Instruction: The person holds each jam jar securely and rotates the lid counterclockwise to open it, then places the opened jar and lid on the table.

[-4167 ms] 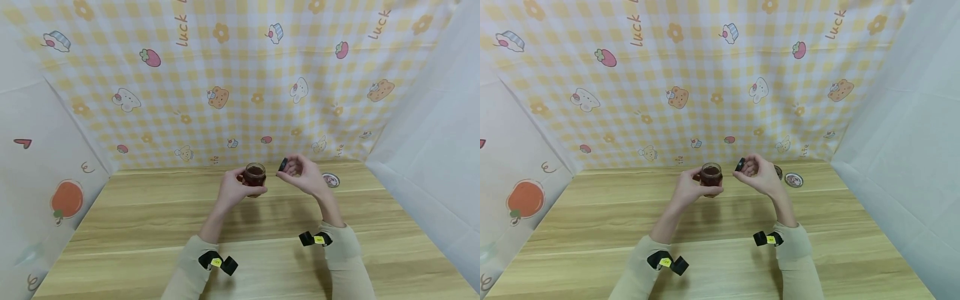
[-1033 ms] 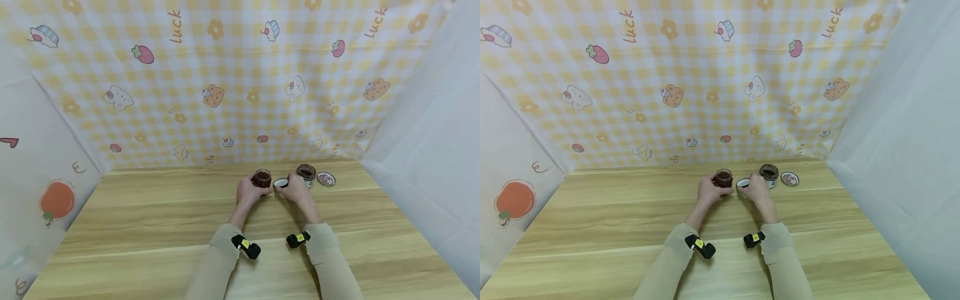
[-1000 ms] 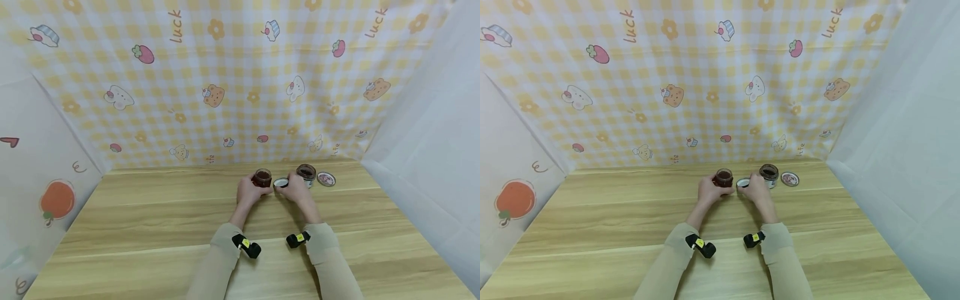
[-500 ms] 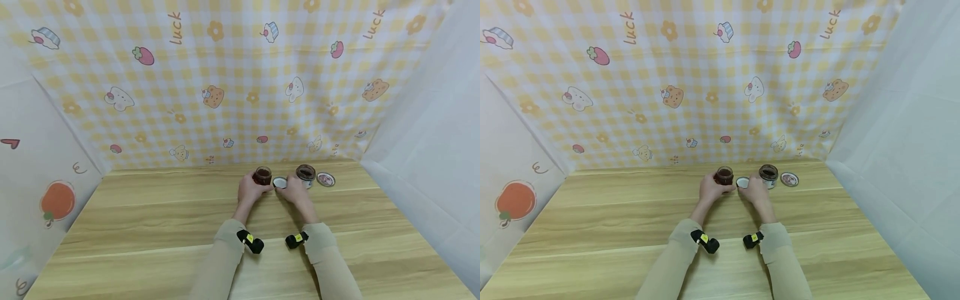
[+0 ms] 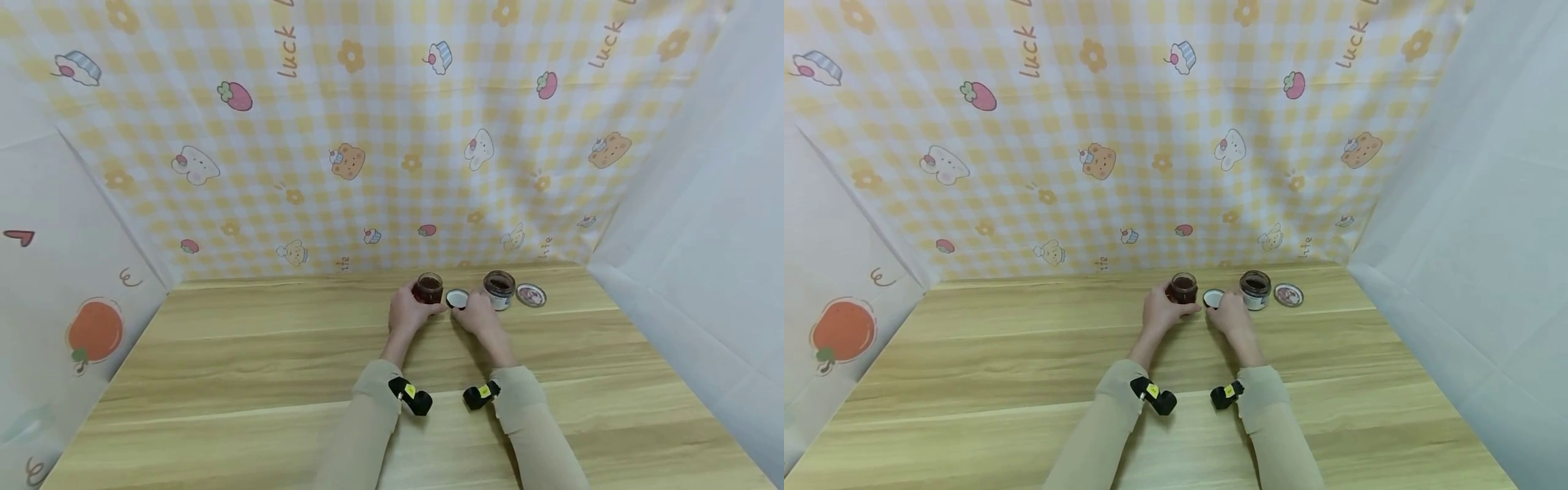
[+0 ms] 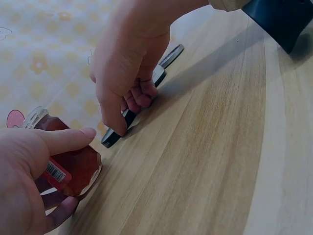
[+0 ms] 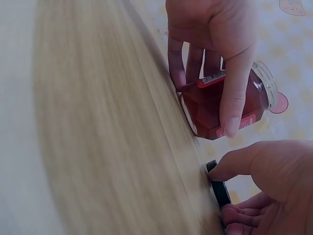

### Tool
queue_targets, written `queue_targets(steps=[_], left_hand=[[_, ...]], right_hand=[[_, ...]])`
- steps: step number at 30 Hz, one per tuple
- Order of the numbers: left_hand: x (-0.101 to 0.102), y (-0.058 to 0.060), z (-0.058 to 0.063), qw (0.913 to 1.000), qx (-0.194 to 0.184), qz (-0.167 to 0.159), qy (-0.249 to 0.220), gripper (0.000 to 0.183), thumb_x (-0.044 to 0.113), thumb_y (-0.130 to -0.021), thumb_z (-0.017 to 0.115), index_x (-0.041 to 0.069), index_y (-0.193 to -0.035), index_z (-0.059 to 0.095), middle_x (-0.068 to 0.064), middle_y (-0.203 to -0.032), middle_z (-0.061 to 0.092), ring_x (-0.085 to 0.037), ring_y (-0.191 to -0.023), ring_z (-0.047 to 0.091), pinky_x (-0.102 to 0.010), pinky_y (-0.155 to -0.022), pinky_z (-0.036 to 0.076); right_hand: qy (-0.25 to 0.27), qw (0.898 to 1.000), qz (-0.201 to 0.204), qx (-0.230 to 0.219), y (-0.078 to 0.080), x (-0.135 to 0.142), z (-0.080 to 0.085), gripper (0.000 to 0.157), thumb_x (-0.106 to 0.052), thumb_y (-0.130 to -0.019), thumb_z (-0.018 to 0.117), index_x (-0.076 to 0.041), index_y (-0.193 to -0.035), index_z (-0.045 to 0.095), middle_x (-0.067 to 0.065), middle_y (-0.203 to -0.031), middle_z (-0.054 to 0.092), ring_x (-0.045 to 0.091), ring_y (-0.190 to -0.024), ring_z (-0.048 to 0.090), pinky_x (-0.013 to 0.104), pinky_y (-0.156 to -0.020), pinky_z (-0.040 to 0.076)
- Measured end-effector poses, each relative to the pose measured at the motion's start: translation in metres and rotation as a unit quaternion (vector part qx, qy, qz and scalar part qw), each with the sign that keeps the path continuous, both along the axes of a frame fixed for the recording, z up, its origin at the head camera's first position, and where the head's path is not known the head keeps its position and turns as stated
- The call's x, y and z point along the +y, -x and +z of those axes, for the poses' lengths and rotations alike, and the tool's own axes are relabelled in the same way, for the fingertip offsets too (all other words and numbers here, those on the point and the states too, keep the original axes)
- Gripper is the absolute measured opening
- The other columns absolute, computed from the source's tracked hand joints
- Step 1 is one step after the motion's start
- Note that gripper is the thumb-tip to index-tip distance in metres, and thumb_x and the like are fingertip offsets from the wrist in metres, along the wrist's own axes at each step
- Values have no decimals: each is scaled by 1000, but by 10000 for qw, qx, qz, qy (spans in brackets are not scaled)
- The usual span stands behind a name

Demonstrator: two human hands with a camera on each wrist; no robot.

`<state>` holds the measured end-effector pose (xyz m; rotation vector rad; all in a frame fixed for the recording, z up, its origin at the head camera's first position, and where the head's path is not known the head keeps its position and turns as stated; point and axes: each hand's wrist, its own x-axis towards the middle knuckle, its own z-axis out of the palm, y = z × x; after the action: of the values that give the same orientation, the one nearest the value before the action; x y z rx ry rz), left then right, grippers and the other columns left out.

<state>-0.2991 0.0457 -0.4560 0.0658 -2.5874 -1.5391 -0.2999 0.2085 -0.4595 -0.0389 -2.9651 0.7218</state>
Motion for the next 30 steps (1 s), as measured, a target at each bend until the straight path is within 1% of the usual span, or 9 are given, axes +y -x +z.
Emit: queue_targets(steps=[6, 13, 17, 23, 30], left_hand=[[0, 0, -1, 10000, 37, 17, 8, 73, 26, -69, 95, 14, -134, 65, -9, -121, 69, -29, -111, 64, -46, -90, 53], [-1, 1, -2, 10000, 29, 16, 43, 73, 29, -69, 95, 15, -134, 64, -8, -120, 69, -29, -110, 64, -46, -88, 54], [-1, 1, -3, 10000, -17, 17, 26, 75, 30, -68, 95, 15, -135, 64, -8, -119, 69, -29, -110, 64, -46, -87, 54], [-2, 0, -2, 10000, -75, 24, 61, 76, 31, -68, 95, 15, -135, 64, -8, -119, 69, -29, -109, 65, -46, -86, 54], [-2, -1, -2, 10000, -46, 28, 23, 75, 30, -68, 95, 15, -135, 64, -8, -119, 70, -29, -110, 64, -46, -87, 54]], right_hand=[[37, 9999, -28, 135, -1, 1, 0, 45, -19, -89, 72, 16, -109, 52, 35, -98, 61, 47, -94, 64, 54, -79, 53], [-22, 10000, -36, 4, -2, 1, 2, 48, -21, -93, 70, 18, -113, 51, 35, -96, 63, 45, -90, 67, 52, -74, 55], [-108, 9999, 26, 25, -4, 0, 4, 44, -18, -93, 70, 19, -110, 55, 34, -92, 64, 44, -84, 68, 51, -70, 56], [-251, 9993, 138, 224, -5, -1, 5, 33, -14, -91, 71, 16, -101, 61, 31, -93, 64, 43, -82, 68, 50, -69, 57], [-269, 9991, 187, 269, -6, 0, 7, 32, -13, -90, 73, 16, -100, 62, 30, -92, 65, 43, -83, 68, 50, -69, 56]])
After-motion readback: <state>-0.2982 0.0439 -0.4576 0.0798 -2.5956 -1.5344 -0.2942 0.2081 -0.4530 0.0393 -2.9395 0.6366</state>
